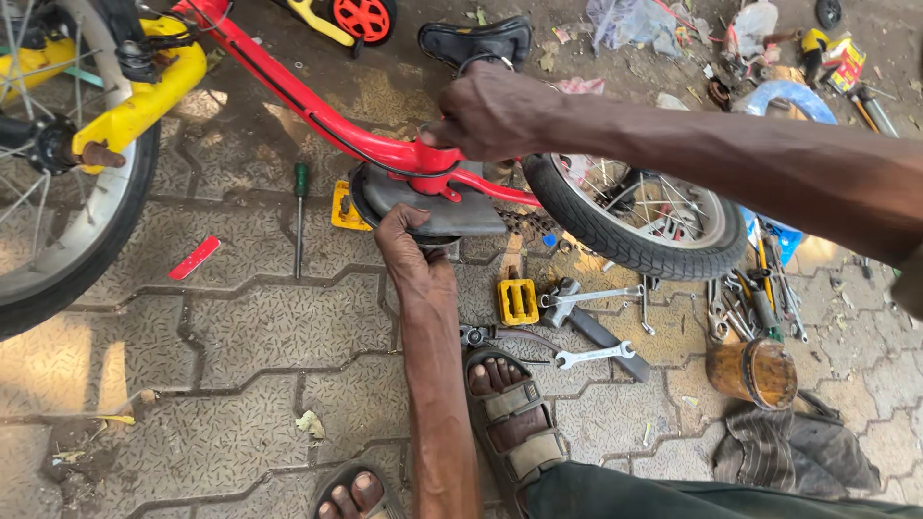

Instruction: The person uses a hammer and a screwdriver to remove a metal pin from the bicycle frame's bottom bracket area. After removing the pin, they insert a black rubber tube into the opening and press it into place by hand.

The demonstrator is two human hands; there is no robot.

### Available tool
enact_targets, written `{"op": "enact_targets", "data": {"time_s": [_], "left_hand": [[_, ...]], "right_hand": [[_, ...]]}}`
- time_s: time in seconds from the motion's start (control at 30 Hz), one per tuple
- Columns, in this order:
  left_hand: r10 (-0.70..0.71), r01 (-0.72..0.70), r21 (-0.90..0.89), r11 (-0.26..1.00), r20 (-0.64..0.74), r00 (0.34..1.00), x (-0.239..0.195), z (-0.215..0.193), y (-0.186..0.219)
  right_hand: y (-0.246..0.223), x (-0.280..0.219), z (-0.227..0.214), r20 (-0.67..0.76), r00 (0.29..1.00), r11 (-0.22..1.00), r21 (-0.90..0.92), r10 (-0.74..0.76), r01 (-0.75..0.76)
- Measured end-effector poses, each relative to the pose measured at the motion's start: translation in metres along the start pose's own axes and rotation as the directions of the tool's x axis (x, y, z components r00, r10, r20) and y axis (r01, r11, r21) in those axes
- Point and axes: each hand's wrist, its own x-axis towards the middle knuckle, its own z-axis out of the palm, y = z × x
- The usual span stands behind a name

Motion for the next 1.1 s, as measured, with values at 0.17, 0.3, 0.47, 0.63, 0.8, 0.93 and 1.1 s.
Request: {"op": "enact_targets", "data": {"time_s": [0.17,0.3,0.47,0.63,0.8,0.93,1.1], "left_hand": [[0.006,-0.006,0.014,1.0,0.018,1.0,0.0,-0.001,0.001],[0.012,-0.011,-0.022,1.0,0.018,1.0,0.002,-0.002,-0.003],[0.037,-0.036,-0.029,0.999,0.032,0.999,0.005,-0.003,-0.004],[0.013,-0.013,-0.012,1.0,0.009,1.0,0.004,-0.003,-0.004],[0.039,-0.039,0.001,0.999,0.007,0.999,0.006,-0.003,-0.005],[0.032,-0.032,0.001,0.999,0.019,0.999,0.007,-0.005,-0.006],[-0.018,0.018,-0.023,1.0,0.019,1.0,0.007,-0.004,-0.004]], "right_hand": [[0.0,0.0,-0.009,-0.088,0.992,0.99,0.105,-0.087,0.096],[0.008,-0.003,-0.015,-0.152,0.882,0.862,0.194,-0.446,0.469],[-0.001,0.004,-0.004,-0.026,0.999,0.997,0.069,0.031,-0.029],[0.006,0.003,-0.009,-0.035,0.996,0.958,0.272,-0.081,0.088],[0.006,0.0,-0.011,-0.143,0.974,0.976,0.105,-0.174,0.189],[0.002,0.004,-0.009,0.103,0.988,0.992,0.042,0.111,-0.116],[0.01,-0.003,-0.011,-0.122,0.951,0.941,0.155,-0.283,0.3]]}}
